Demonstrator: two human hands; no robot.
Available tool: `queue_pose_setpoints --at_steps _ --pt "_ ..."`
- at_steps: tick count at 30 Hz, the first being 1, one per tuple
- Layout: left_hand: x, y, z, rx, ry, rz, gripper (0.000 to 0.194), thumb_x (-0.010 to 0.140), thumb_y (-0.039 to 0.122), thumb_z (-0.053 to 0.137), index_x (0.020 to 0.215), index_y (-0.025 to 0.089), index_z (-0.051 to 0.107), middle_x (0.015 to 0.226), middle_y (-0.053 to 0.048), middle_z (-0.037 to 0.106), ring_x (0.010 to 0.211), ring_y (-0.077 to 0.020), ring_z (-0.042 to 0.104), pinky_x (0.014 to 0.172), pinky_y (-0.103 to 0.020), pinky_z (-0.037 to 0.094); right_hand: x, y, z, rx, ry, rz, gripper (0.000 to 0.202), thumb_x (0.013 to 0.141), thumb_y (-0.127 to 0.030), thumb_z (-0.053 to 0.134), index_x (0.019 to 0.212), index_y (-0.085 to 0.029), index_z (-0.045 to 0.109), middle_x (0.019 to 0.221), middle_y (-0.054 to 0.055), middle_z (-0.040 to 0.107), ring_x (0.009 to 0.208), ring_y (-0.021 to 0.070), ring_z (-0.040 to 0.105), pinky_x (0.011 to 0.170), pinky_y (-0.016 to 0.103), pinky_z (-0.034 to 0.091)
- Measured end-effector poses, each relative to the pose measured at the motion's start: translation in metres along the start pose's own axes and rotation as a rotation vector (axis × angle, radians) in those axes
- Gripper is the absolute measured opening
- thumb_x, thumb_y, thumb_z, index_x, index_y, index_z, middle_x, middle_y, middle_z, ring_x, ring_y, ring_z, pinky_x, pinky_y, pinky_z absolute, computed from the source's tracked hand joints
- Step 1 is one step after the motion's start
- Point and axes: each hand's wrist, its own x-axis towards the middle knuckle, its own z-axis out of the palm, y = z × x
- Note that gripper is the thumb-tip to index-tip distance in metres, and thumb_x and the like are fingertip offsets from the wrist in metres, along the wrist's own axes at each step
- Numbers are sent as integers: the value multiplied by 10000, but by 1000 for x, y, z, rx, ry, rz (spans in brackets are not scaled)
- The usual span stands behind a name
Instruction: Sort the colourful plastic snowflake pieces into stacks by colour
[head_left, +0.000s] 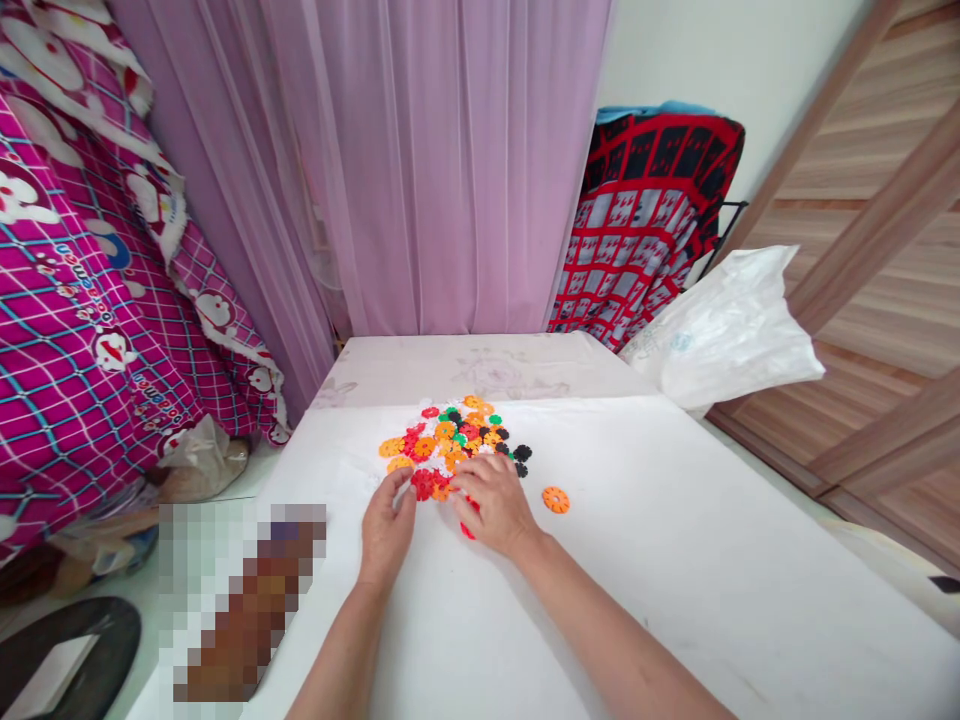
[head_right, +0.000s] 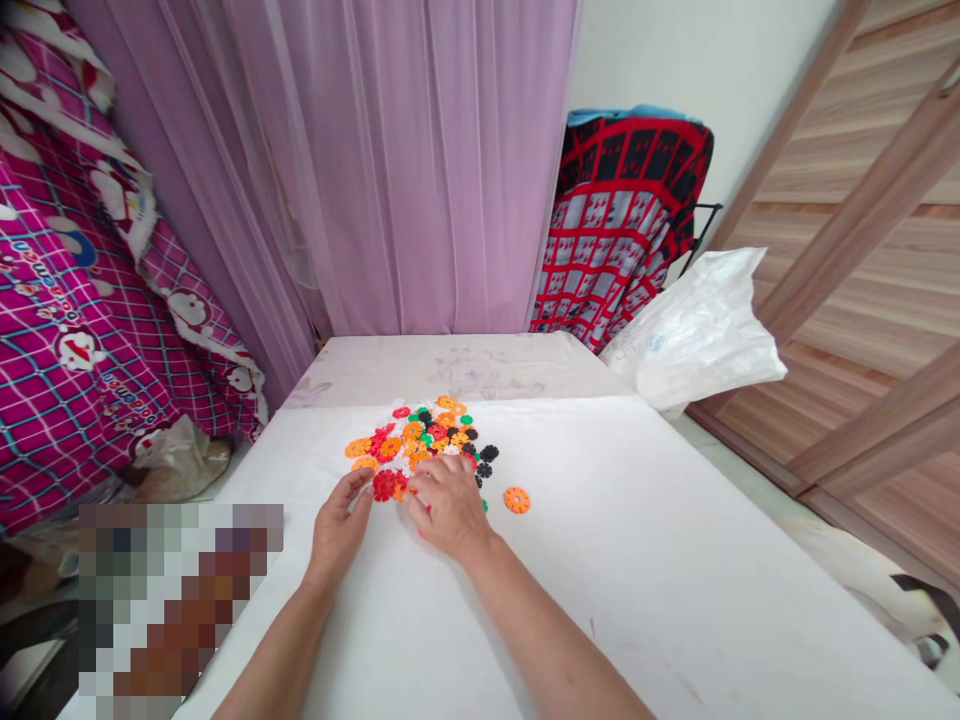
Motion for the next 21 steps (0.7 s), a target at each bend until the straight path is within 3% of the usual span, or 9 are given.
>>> queue_pose_setpoints --at_steps 3,6,8,11,14,21 --pt "-1 3 -1 1 -6 5 340 791 391 541 1055 202 642 1120 -83 703 1064 -214 640 999 -400 467 -30 -25 -10 6 -18 -70 99 822 -303 642 894 -245 678 1018 12 673 973 200 511 896 376 327" --pt "-2 5 -2 5 12 -8 353 791 418 539 1050 201 638 1128 -89 701 1070 -221 640 997 -407 470 -48 -26 -21 4 1 -17 146 839 -257 602 973 -245 658 1037 19 665 984 196 516 894 366 336" --pt "-3 6 -3 18 16 -16 356 786 428 546 1046 202 638 1129 -93 702 1064 -226 645 993 -413 472 -58 -10 -31 -24 38 101 198 842 -218 562 1019 -242 647 1049 29 662 995 197 529 894 360 350" --pt "-4 6 -3 43 1 -11 361 777 429 553 1047 205 639 1111 -95 709 1052 -231 653 987 -419 474 -73 29 -47 -147 79 450 299 792 -207 570 1087 -210 620 1105 64 655 1025 226 547 879 361 376" --pt "-3 6 -3 58 -8 1 351 777 421 550 1046 212 637 1097 -87 717 1038 -227 661 963 -405 489 -85 59 -57 -220 -36 669 397 758 -251 604 1152 -203 594 1160 80 652 1070 259 552 882 371 377" --pt "-3 7 -5 82 -12 -2 346 772 416 549 1039 215 637 1103 -87 719 1042 -227 661 951 -394 494 -80 72 -56 -204 -165 638 353 793 -197 540 1138 -236 601 1038 21 697 1005 205 588 864 325 355"
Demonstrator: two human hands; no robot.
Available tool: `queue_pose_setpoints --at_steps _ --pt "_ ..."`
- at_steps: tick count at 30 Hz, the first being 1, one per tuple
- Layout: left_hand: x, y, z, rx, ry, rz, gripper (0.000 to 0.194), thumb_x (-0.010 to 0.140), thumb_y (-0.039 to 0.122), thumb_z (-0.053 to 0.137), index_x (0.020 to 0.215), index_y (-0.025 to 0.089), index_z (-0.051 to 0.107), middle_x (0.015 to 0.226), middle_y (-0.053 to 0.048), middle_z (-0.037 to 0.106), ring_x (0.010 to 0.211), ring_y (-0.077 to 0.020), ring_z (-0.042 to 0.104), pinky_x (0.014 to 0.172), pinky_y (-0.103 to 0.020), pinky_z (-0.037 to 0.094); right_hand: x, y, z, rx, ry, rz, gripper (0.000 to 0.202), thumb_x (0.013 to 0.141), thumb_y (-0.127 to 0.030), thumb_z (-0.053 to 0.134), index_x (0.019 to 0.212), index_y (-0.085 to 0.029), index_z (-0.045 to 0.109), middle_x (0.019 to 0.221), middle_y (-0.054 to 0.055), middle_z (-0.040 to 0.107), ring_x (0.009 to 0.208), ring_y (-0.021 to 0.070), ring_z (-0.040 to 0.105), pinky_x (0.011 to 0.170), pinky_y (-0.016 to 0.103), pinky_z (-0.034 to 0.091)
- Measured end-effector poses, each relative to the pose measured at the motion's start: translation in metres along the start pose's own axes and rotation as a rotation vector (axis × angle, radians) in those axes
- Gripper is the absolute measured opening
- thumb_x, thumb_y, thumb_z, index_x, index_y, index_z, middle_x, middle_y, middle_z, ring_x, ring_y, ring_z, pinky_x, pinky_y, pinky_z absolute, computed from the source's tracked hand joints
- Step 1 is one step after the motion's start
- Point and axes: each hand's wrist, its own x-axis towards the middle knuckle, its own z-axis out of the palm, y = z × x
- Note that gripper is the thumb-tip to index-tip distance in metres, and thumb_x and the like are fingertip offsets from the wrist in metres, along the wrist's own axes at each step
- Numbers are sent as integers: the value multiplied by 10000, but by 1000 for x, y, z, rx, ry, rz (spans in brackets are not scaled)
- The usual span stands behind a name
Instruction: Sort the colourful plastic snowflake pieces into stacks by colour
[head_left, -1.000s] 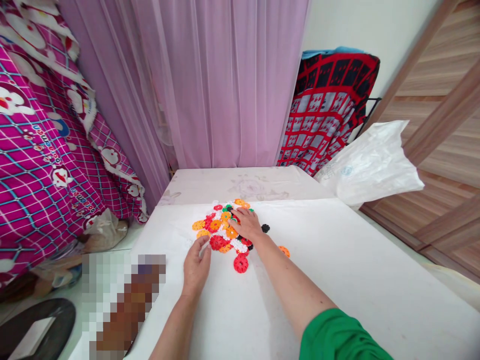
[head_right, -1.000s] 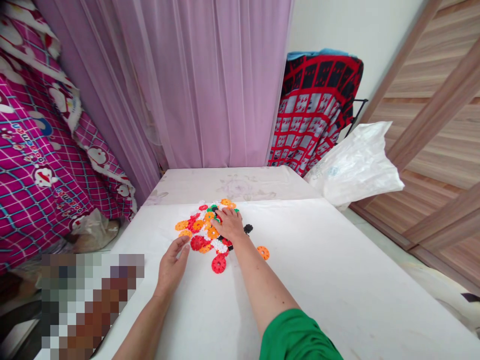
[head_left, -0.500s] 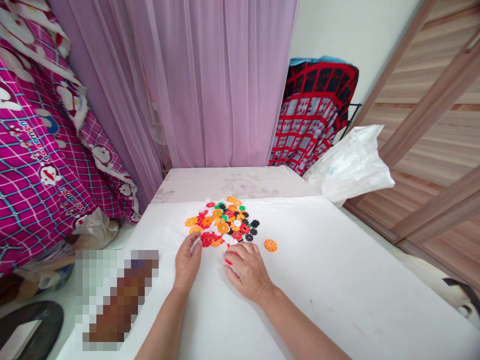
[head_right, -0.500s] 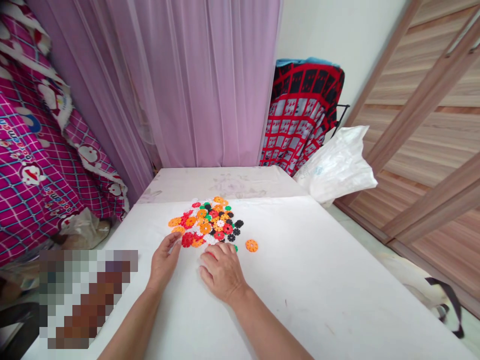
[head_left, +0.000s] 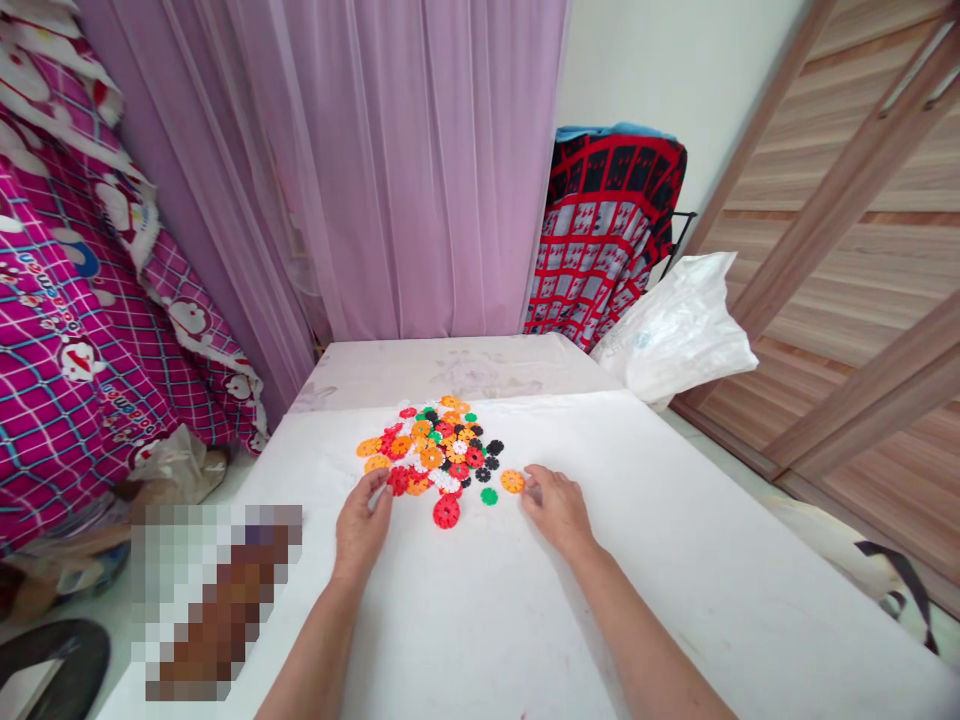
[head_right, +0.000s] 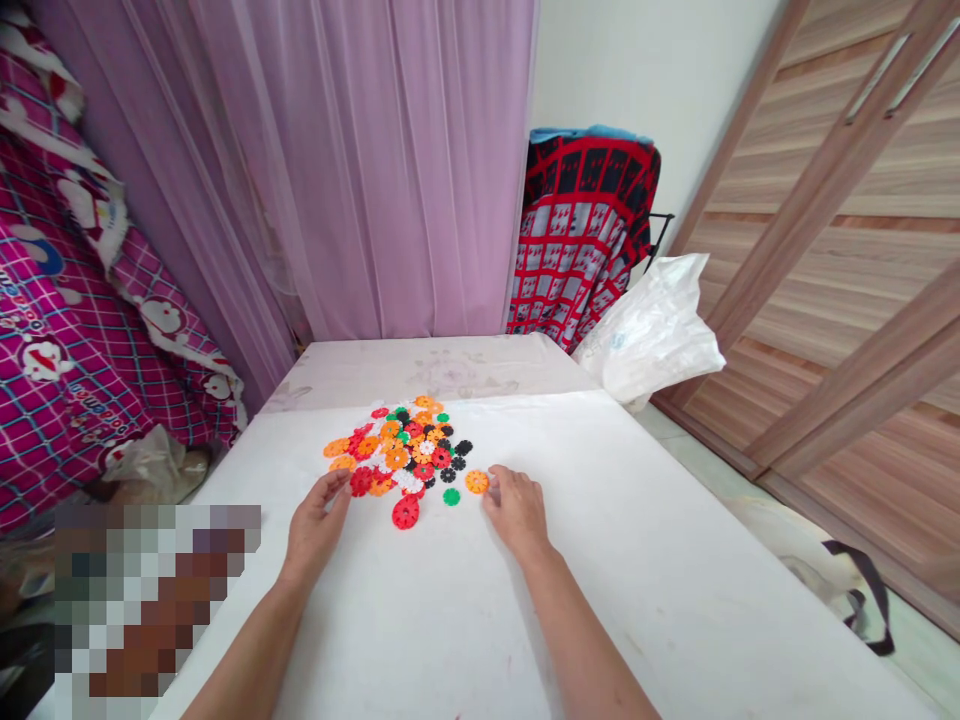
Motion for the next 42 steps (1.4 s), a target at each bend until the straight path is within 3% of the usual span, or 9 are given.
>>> queue_pose_setpoints --at_steps 5,10,15,22,28,32,42 --pt "-1 2 -1 10 -3 -10 370 780 436 538 1060 215 636 1115 -86 715 1041 -224 660 942 -387 501 9 3 5 43 -5 -39 394 752 -167 545 1134 -238 610 1064 23 682 1028 208 576 876 326 358" --pt "-1 4 -1 34 -11 -4 365 783 447 540 1053 222 642 1101 -75 720 1015 -219 667 930 -382 508 13 -7 6 117 53 -89 320 761 -256 593 1079 -239 621 1170 40 643 1073 210 552 894 327 374" --pt "-1 6 -2 28 -11 -20 376 782 465 536 1049 226 649 1097 -76 720 1023 -222 663 942 -393 501 24 -18 9 124 19 -209 262 776 -280 612 1033 -245 651 1084 36 684 1036 231 558 865 355 382" --pt "-2 7 -2 14 -18 -31 392 777 472 538 1053 216 649 1105 -85 716 1027 -225 661 943 -395 501 26 -5 21 198 70 -120 317 750 -250 593 1060 -223 656 1054 34 690 984 205 596 888 334 421" --pt "-2 11 -3 32 -45 -63 411 779 469 522 1075 211 641 1138 -94 706 1061 -237 649 892 -389 523 18 -2 14 122 23 -118 408 741 -262 601 1148 -235 628 1154 45 666 1065 221 571 925 346 387" --pt "-2 9 -2 23 -26 -33 384 774 463 533 1042 213 650 1103 -85 719 1032 -227 659 932 -393 506 20 -3 12 66 5 -123 370 753 -277 595 1117 -235 646 1096 38 684 1026 216 578 887 338 381" --pt "-1 2 -1 14 -32 -21 389 774 468 548 1057 220 650 1114 -80 717 1037 -226 657 973 -405 483 62 18 12 117 6 -44 419 734 -284 625 1147 -217 638 1047 51 709 966 232 615 881 357 430"
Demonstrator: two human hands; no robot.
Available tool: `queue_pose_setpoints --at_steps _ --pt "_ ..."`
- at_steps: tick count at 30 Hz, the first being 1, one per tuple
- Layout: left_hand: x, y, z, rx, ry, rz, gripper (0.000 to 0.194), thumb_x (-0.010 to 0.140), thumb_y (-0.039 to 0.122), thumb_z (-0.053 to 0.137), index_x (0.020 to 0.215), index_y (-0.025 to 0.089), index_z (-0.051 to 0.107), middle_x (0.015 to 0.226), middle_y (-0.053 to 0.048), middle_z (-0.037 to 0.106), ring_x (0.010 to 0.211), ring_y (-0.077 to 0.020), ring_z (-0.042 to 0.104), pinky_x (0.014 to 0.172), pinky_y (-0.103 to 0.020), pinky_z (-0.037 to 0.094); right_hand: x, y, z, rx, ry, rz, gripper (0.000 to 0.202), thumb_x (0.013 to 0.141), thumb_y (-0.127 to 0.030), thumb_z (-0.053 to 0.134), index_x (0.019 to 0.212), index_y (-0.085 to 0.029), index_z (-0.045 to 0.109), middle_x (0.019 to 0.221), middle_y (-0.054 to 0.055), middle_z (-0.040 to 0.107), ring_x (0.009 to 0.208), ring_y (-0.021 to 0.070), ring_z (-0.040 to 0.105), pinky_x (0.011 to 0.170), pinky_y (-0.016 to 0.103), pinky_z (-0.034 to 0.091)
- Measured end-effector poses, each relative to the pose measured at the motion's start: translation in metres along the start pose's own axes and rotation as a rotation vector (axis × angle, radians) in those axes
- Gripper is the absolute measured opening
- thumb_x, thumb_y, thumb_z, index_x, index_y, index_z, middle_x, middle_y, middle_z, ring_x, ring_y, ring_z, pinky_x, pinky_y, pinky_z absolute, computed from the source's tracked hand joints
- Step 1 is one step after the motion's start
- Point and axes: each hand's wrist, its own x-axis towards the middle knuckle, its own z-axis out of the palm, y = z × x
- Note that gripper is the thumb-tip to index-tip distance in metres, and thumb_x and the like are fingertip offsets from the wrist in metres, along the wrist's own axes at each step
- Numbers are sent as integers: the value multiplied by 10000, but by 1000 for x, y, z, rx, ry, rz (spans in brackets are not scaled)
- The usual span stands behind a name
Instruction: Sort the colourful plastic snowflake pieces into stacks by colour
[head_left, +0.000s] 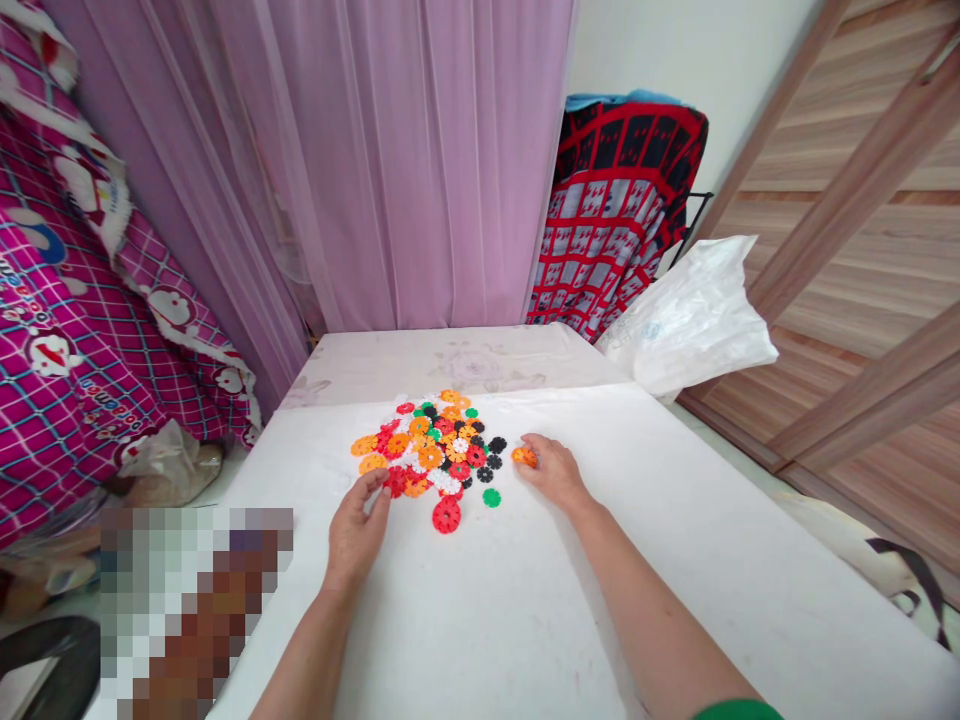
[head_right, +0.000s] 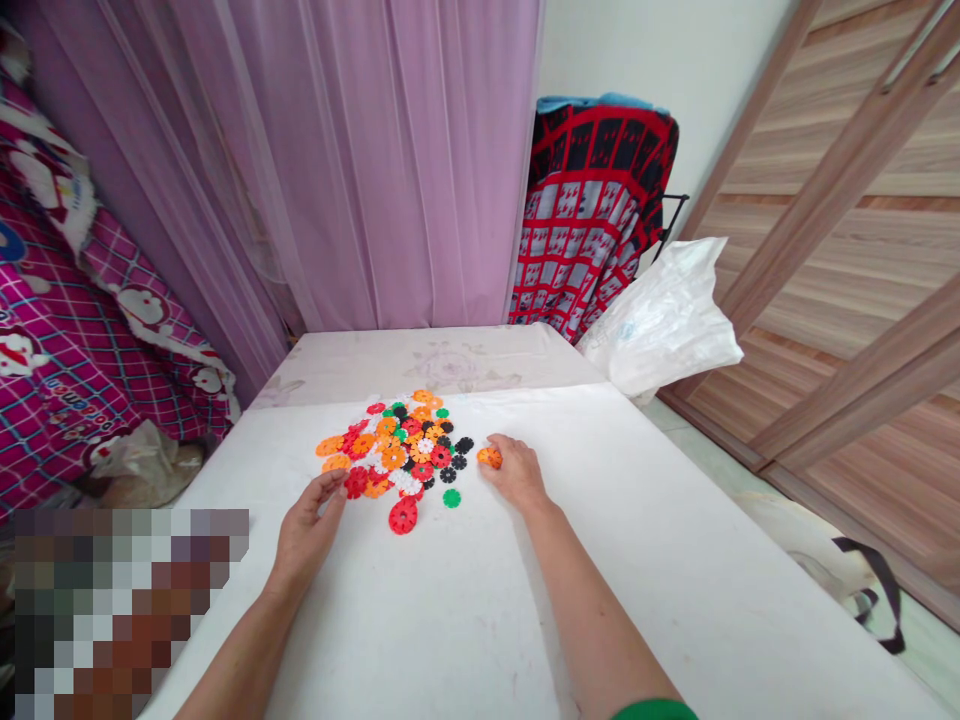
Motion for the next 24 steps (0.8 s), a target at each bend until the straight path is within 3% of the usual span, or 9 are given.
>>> queue_pose_setpoints --at_steps 10,19,24 --pt "0 -1 1 -2 -5 -6 396 780 464 541 1072 216 640 1127 -83 712 1057 -230 649 980 -414 480 2 10 7 181 49 -12 419 749 -296 630 1156 -196 634 1060 60 708 961 209 648 900 361 493" --pt "0 -2 2 -14 18 12 385 772 466 546 1048 217 646 1100 -78 721 1034 -222 663 970 -401 490 4 11 12 146 61 -35 378 756 -333 633 1116 -221 661 1056 51 704 953 200 639 908 359 488" --pt "0 0 1 -7 3 3 388 765 460 546 1048 213 641 1105 -85 718 1046 -231 659 988 -415 477 2 11 13 174 83 -21 377 753 -279 594 1121 -223 654 1052 44 702 952 189 638 921 346 483"
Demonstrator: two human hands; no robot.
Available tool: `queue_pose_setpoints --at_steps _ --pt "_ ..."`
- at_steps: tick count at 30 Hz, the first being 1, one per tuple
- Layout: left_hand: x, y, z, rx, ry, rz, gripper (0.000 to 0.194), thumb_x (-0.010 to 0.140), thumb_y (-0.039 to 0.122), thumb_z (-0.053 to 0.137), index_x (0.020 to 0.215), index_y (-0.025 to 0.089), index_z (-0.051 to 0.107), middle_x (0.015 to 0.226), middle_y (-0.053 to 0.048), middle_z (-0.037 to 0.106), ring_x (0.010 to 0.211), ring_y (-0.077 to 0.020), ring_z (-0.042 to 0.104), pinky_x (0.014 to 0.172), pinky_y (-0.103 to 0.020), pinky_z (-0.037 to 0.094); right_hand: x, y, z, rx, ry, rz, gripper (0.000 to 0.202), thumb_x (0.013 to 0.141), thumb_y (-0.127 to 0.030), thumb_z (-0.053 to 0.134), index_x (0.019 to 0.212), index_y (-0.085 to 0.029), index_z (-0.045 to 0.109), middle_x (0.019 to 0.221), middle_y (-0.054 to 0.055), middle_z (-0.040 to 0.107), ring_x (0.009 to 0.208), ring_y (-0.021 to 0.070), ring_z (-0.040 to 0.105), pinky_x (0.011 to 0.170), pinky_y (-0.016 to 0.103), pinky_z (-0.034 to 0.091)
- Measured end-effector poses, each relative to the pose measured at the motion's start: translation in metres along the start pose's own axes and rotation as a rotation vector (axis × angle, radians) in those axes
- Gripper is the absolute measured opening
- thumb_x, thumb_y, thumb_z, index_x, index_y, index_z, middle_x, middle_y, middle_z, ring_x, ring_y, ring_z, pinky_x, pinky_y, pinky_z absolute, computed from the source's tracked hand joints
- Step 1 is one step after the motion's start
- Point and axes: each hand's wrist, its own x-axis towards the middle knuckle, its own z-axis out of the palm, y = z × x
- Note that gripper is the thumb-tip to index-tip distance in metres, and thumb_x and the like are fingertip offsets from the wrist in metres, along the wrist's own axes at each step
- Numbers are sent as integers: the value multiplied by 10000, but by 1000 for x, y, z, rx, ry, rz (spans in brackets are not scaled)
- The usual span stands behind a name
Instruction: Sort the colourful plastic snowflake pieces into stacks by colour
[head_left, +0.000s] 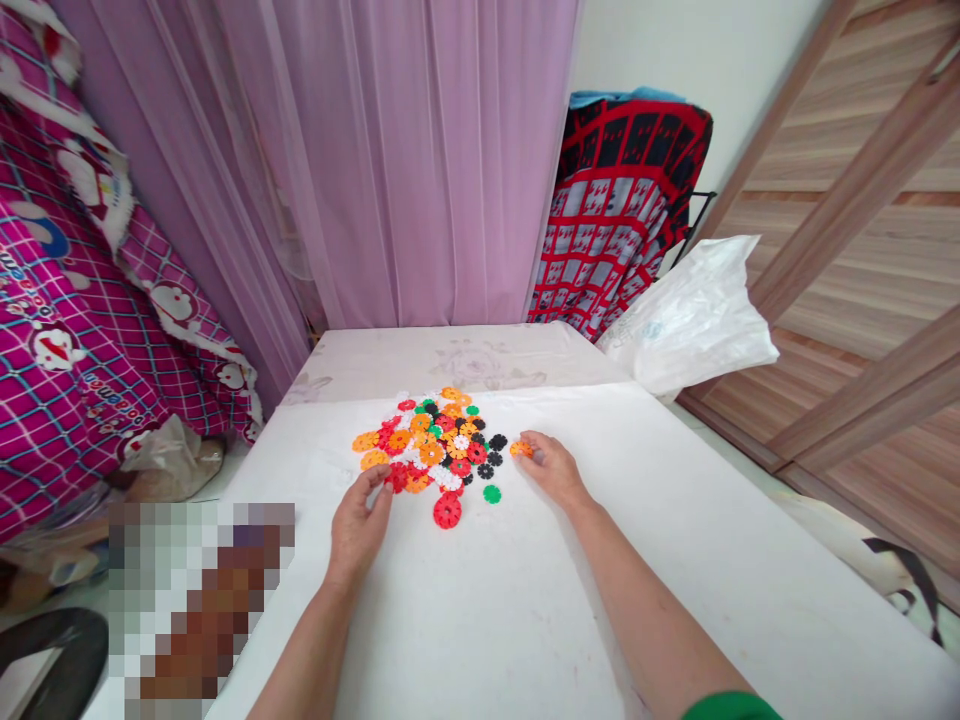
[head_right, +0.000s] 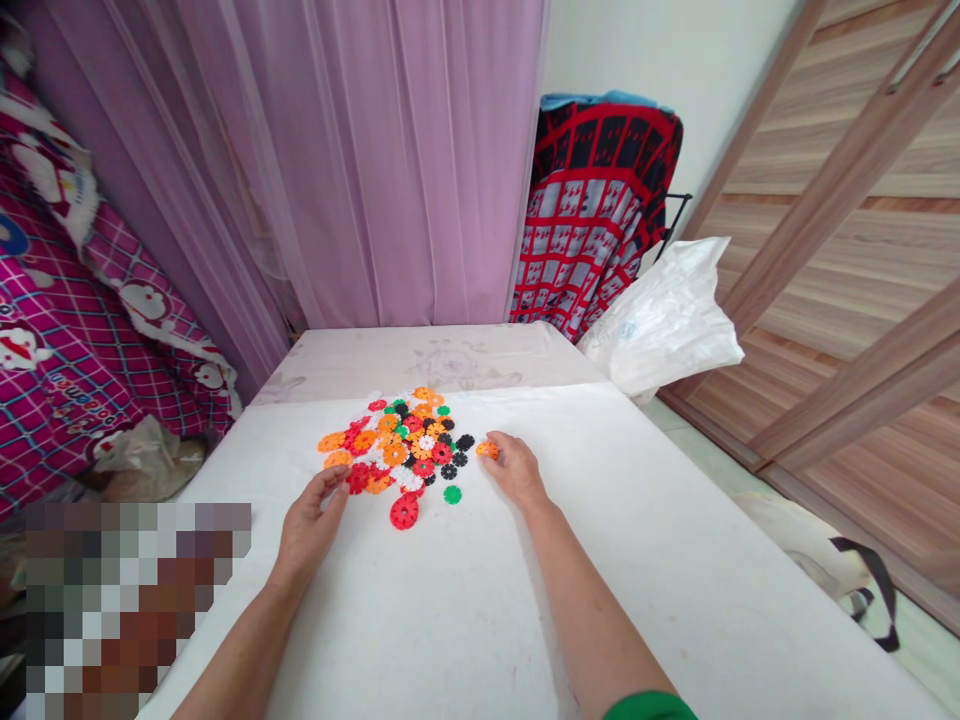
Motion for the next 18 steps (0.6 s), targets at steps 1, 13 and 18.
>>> queue_pose_setpoints --at_steps 1,13,18 --pt "0 1 0 1 -1 -4 390 764 463 545 1047 211 641 1108 -88 717 1045 -233 659 984 -417 479 0 0 0 7 1 0 379 754 -269 584 1123 -219 652 1054 46 702 955 187 639 926 343 481" --pt "1 -3 1 -7 -2 16 369 771 444 551 1040 212 652 1097 -83 718 1022 -222 659 982 -406 481 4 -3 0 -122 -41 -77 361 778 -287 583 1122 -203 654 1109 57 686 1040 220 595 970 370 438" --pt "1 -5 0 -5 -11 10 368 776 431 549 1054 209 643 1120 -84 710 1047 -225 646 997 -416 464 5 -1 2 -86 23 -89 352 749 -312 608 1083 -213 658 1067 56 693 1006 228 603 938 382 458"
